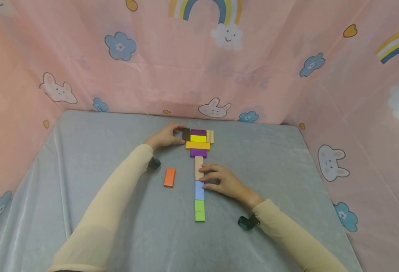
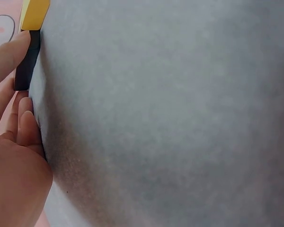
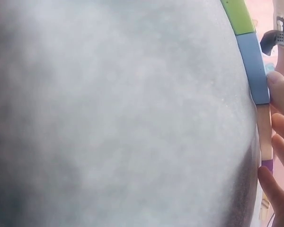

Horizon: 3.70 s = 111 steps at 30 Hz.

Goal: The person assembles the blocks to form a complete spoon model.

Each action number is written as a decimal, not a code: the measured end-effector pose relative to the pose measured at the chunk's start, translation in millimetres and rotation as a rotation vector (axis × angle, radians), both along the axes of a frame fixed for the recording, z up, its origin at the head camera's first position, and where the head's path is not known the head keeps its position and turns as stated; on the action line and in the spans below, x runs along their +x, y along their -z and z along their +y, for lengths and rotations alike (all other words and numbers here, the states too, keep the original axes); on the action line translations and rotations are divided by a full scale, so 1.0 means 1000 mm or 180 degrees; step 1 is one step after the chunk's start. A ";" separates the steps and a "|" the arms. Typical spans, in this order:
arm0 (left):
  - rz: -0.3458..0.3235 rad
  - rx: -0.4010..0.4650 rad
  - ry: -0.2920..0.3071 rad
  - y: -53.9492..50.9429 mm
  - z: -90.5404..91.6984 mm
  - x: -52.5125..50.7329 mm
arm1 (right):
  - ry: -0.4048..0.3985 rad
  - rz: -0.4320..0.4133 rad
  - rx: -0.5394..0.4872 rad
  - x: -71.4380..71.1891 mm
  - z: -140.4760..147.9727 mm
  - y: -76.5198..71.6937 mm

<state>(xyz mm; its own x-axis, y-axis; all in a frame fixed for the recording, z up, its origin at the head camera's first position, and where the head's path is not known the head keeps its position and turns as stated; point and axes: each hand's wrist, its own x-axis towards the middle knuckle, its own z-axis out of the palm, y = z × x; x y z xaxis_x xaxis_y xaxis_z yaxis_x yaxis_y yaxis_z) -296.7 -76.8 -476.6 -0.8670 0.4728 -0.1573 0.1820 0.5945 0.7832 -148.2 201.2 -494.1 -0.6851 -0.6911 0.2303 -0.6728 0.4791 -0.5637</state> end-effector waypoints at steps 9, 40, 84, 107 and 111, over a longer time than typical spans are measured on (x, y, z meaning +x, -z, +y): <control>-0.0005 -0.0048 0.0007 0.001 0.000 -0.002 | 0.0023 -0.0015 0.0053 0.000 0.000 -0.001; 0.0004 0.0075 -0.0099 0.007 0.001 -0.001 | 0.0006 0.0028 -0.0014 0.001 -0.001 -0.002; -0.0166 0.0374 -0.0357 -0.021 -0.021 0.067 | 0.0020 -0.0006 -0.0011 0.001 0.000 -0.002; -0.0037 0.0076 0.0526 -0.002 -0.042 0.112 | 0.0066 -0.0077 0.0070 0.001 0.001 -0.001; -0.0006 0.0155 0.0565 -0.011 -0.033 0.099 | 0.0062 -0.0089 0.0039 0.000 0.002 -0.001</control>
<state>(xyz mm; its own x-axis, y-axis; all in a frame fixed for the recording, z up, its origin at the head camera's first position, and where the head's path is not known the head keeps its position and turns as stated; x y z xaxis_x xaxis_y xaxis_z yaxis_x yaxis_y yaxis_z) -197.4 -109.4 -465.4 -0.7689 0.6256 -0.1320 0.2793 0.5145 0.8107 -147.7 203.2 -493.1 -0.7046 -0.6802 0.2023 -0.6472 0.4990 -0.5763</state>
